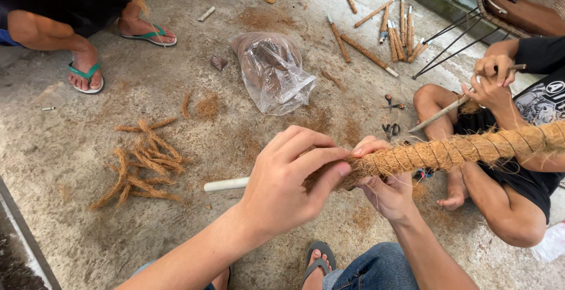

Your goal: The person wraps natural fiber around a long stick, securing it with wire. They use a tool to twist the wire and trim excess fiber. The task is performed on a concrete floor with other people working nearby.

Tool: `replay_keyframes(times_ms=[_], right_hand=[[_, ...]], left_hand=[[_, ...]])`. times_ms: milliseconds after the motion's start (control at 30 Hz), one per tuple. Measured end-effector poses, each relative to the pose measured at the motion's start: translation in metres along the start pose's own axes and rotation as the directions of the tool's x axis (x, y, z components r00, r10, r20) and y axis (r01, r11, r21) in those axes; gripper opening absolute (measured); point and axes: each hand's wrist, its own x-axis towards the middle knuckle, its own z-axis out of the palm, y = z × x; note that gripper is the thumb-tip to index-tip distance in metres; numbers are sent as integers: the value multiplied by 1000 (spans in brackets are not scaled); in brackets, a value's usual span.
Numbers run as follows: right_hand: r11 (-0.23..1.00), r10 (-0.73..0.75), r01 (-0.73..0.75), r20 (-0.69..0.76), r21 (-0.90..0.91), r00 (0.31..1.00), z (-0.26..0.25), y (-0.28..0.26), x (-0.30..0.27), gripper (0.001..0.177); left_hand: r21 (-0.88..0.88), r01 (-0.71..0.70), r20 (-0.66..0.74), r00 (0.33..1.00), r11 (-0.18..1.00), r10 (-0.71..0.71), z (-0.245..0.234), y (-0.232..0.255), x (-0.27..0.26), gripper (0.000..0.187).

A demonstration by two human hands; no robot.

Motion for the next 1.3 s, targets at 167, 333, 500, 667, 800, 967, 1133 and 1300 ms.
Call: replay_keyframes(times_ms=[167, 333, 500, 667, 800, 967, 1133, 1300], right_hand=[[999, -33, 33, 12, -13, 999, -3, -1, 0, 38], [996, -39, 39, 6, -80, 999, -5, 1, -2, 39], [998, 10, -14, -60, -54, 998, 0, 2, -1, 36], [998, 46, -44, -40, 55, 998, 2, 2, 1, 37], [996, 61, -58, -44, 73, 997, 4, 1, 2, 37], [985, 105, -94, -77, 142, 991, 7, -2, 3, 37], [968, 105, -98, -17, 232, 994, 5, -1, 3, 35], [975, 157, -138, -99, 174, 983, 12, -2, 3, 37]], left_hand=[[109, -151, 45, 988, 983, 147, 1, 3, -2, 28], [218, -179, 110, 981, 959, 158, 8, -4, -7, 28], [126, -88, -1, 996, 988, 89, 16, -8, -5, 18], [143, -162, -12, 986, 977, 165, 13, -8, -4, 19], [109, -94, -57, 993, 990, 101, 15, -7, 0, 17], [-25, 43, -76, 996, 999, -44, 14, -5, 5, 19], [-203, 332, 141, 941, 921, -308, 12, -9, 10, 15], [-193, 223, 73, 974, 956, -212, 14, -15, 3, 10]])
